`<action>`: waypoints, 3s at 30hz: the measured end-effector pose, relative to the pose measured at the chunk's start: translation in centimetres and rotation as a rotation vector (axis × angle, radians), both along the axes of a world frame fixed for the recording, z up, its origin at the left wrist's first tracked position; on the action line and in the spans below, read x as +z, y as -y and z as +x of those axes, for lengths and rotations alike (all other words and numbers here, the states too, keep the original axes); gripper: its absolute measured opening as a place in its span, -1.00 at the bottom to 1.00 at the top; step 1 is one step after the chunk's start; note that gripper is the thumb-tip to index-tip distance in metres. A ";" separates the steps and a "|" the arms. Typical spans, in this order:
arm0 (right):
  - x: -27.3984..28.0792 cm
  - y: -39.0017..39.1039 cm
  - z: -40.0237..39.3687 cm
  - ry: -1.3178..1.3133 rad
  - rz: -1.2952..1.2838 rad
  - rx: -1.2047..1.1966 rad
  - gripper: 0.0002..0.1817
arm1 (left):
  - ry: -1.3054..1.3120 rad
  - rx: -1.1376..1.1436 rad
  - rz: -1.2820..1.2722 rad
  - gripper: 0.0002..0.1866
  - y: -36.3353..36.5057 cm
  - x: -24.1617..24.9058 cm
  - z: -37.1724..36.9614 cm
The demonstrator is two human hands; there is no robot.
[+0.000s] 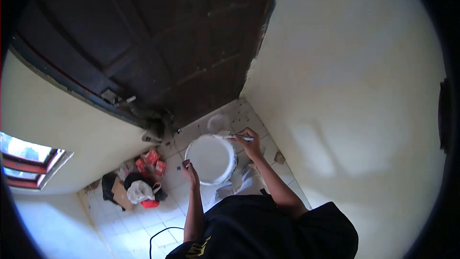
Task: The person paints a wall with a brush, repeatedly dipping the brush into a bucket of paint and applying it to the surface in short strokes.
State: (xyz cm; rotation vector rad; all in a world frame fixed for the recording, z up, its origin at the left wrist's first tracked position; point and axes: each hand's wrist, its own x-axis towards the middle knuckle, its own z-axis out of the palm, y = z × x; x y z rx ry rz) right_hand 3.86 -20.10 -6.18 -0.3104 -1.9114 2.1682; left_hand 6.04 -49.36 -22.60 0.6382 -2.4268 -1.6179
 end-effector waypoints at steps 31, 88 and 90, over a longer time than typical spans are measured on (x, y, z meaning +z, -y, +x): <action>47.2 -25.9 -18.6 -0.044 2.071 0.337 -0.85 | 0.060 -0.439 0.905 -0.84 -31.8 13.9 -13.5; 42.4 -27.8 -17.3 -0.395 2.364 0.905 -0.95 | -0.043 -0.246 0.987 -0.88 -35.2 15.7 -17.4; 43.5 -26.4 -15.8 -0.188 2.286 0.922 -0.90 | -0.106 -0.253 1.001 -0.88 -35.4 16.5 -17.5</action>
